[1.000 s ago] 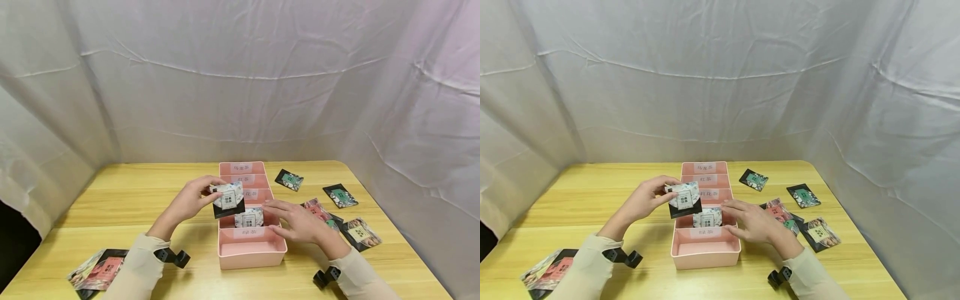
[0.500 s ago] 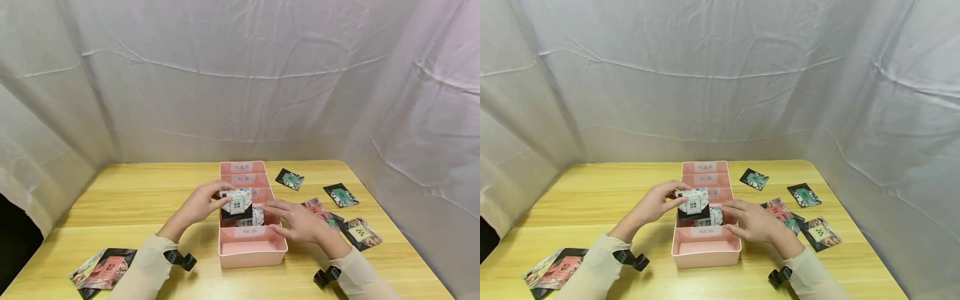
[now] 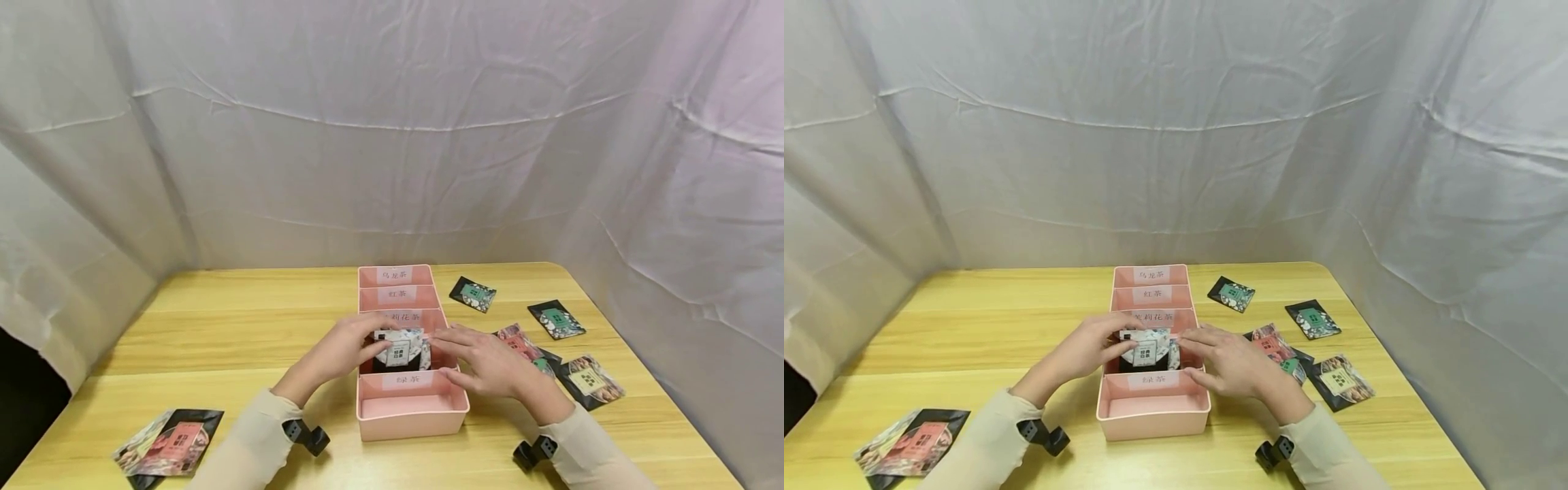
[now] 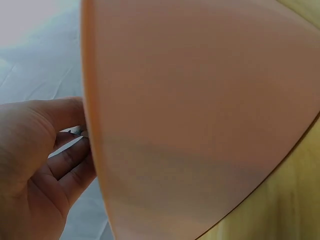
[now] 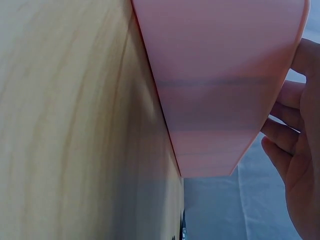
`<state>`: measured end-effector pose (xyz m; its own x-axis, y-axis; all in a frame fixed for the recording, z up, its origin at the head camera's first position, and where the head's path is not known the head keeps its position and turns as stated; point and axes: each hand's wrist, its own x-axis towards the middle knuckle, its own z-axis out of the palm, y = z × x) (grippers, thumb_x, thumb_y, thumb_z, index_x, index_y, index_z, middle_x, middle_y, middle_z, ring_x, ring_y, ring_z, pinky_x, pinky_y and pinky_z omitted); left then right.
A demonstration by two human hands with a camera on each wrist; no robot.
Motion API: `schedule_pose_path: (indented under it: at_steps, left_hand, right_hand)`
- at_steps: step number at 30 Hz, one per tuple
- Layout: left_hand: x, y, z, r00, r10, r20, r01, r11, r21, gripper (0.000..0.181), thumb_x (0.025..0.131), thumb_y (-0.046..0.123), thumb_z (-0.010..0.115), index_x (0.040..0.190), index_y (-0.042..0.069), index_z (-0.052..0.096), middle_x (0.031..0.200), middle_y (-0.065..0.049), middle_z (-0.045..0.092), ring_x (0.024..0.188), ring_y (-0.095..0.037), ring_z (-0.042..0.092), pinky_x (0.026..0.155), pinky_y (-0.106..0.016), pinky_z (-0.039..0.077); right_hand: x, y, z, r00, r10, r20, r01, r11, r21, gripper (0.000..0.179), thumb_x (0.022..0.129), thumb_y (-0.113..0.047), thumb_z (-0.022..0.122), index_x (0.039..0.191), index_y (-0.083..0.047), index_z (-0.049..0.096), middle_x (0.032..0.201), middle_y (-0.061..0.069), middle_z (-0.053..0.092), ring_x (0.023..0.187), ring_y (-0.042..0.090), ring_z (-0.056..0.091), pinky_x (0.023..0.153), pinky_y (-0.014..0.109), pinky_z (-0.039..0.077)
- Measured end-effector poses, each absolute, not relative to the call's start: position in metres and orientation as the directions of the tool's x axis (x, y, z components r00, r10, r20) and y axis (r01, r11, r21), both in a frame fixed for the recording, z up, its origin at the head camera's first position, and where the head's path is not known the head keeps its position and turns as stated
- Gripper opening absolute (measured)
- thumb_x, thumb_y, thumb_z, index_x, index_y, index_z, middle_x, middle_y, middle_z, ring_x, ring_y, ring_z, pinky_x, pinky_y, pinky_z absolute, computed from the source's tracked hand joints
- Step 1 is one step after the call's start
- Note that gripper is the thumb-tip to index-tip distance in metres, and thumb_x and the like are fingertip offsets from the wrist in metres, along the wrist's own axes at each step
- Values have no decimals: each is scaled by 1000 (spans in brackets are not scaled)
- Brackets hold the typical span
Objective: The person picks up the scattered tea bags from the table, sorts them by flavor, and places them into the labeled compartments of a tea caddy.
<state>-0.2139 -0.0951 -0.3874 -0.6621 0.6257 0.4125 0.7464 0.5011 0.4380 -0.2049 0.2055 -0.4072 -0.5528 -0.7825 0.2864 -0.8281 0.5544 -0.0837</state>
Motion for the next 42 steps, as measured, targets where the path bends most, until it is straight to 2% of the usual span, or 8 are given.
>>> schedule_pose_path:
  at_steps: [5,17,28,37,42]
  left_hand:
    - [-213,-92,-392,-659,645,388,748,504,433,26,94,20,67,120,16,66,120,2,66,111,-15,61,95,-34,52]
    - [-212,-88,-397,-668,661,343,739,534,412,27,95,21,67,121,16,65,120,-1,66,108,-15,63,93,-34,53]
    - [-212,-92,-394,-648,690,324,759,546,356,26,94,20,68,119,14,65,118,1,67,108,-15,63,94,-31,52]
    - [-210,-93,-393,-634,697,335,773,570,276,25,93,22,70,116,14,68,113,3,66,95,-11,65,86,-27,55]
    - [-209,-95,-388,-640,688,341,768,580,272,21,92,21,70,111,13,69,106,2,66,89,-10,64,81,-25,55]
  right_hand:
    - [-205,205,-406,-559,-781,279,-824,560,-85,50,99,-42,54,139,-13,57,141,4,55,130,33,49,105,49,42]
    - [-204,205,-406,-566,-777,276,-819,569,-75,49,99,-44,53,137,-13,59,140,4,55,129,33,50,104,49,43]
    - [-206,208,-409,-516,-790,330,-845,533,-46,51,99,-44,54,137,-11,59,141,3,55,129,28,50,106,46,42]
    - [-207,210,-415,-467,-802,373,-864,504,2,51,102,-45,47,137,-10,58,142,4,54,130,27,49,107,45,41]
    - [-209,212,-418,-429,-816,387,-881,473,20,56,104,-47,39,138,-7,56,144,6,51,132,28,47,107,45,40]
